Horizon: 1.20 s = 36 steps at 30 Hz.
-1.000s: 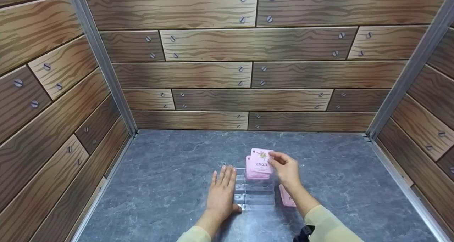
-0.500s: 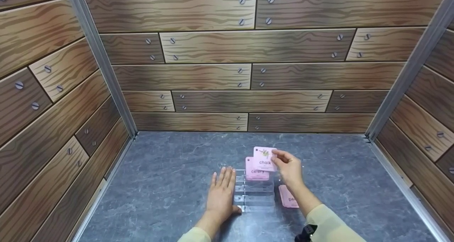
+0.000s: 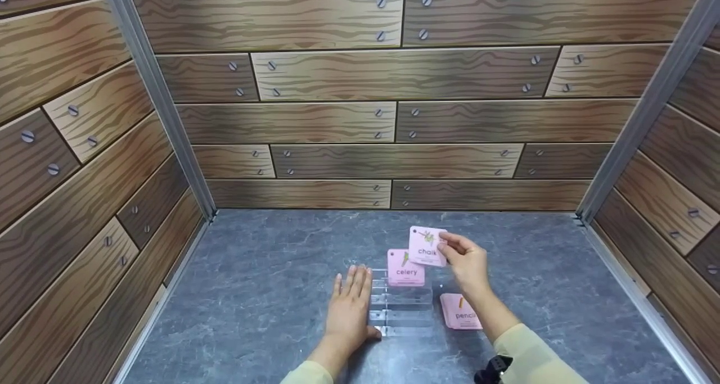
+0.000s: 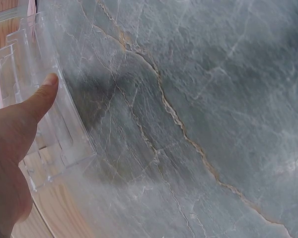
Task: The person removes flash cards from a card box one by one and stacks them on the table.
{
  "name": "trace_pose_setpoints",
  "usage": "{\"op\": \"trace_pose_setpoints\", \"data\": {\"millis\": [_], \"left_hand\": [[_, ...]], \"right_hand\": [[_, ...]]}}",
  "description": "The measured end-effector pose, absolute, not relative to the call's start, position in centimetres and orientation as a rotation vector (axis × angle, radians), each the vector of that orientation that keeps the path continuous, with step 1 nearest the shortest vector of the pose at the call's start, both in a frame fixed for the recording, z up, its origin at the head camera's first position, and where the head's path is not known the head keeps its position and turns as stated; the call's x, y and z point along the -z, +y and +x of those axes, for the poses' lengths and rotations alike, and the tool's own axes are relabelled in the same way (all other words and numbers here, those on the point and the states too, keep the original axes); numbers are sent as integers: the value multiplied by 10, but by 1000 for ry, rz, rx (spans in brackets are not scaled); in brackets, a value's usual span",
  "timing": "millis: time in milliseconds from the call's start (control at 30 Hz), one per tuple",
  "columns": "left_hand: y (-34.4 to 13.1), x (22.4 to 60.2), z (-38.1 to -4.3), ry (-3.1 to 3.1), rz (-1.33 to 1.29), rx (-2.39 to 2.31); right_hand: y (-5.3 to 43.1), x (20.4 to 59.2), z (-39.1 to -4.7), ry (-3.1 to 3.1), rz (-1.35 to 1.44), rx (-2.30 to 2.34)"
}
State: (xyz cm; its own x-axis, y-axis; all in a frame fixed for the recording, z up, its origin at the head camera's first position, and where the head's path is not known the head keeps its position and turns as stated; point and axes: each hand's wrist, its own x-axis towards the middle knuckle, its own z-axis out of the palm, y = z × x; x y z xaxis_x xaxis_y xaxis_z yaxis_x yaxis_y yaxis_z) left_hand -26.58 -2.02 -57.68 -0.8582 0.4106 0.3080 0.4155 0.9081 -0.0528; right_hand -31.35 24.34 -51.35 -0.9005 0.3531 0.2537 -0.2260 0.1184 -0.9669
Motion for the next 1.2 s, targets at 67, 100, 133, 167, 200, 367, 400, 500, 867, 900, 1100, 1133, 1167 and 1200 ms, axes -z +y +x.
{"op": "trace_pose_setpoints", "data": {"millis": [67,100,133,167,200,367,400,500,867,900,1100,1133,1167,1200], "left_hand": [[-20,577,-266,-2749,-615,25],[-20,577,-267,-2749,-615,25],[-20,578,-267,-2749,-616,25],[-20,578,-267,-2750,-618,27],[-20,578,-267,-2752,-619,27],[-21,579,-267,-2760,-619,39],[-21,579,-267,-2760,-618,40],[-20,579,-267,-2762,-618,46],[-19,579,-267,-2753,-613,47],[-20,579,-267,-2750,-614,46],[-19,578,-267,-2754,-618,35],[-19,578,-267,-2756,-618,35],[-19,578,-266,-2756,-618,37],[-19,577,-266,-2756,-618,42]], "right_hand": [[245,512,-313,-1981,-130,-1830],[245,511,-312,-1980,-133,-1836],[246,510,-311,-1973,-135,-1850],[246,509,-311,-1963,-140,-1865],[247,509,-310,-1954,-140,-1888],[249,506,-307,-1920,-157,-1984],[250,505,-306,-1918,-161,-1994],[250,504,-305,-1903,-171,-2025],[256,504,-302,-1888,-157,-2067],[256,503,-301,-1891,-159,-2068],[261,500,-299,-1915,-194,-2064],[261,500,-299,-1920,-202,-2060],[262,499,-298,-1923,-208,-2058],[263,498,-298,-1929,-211,-2052]]}}
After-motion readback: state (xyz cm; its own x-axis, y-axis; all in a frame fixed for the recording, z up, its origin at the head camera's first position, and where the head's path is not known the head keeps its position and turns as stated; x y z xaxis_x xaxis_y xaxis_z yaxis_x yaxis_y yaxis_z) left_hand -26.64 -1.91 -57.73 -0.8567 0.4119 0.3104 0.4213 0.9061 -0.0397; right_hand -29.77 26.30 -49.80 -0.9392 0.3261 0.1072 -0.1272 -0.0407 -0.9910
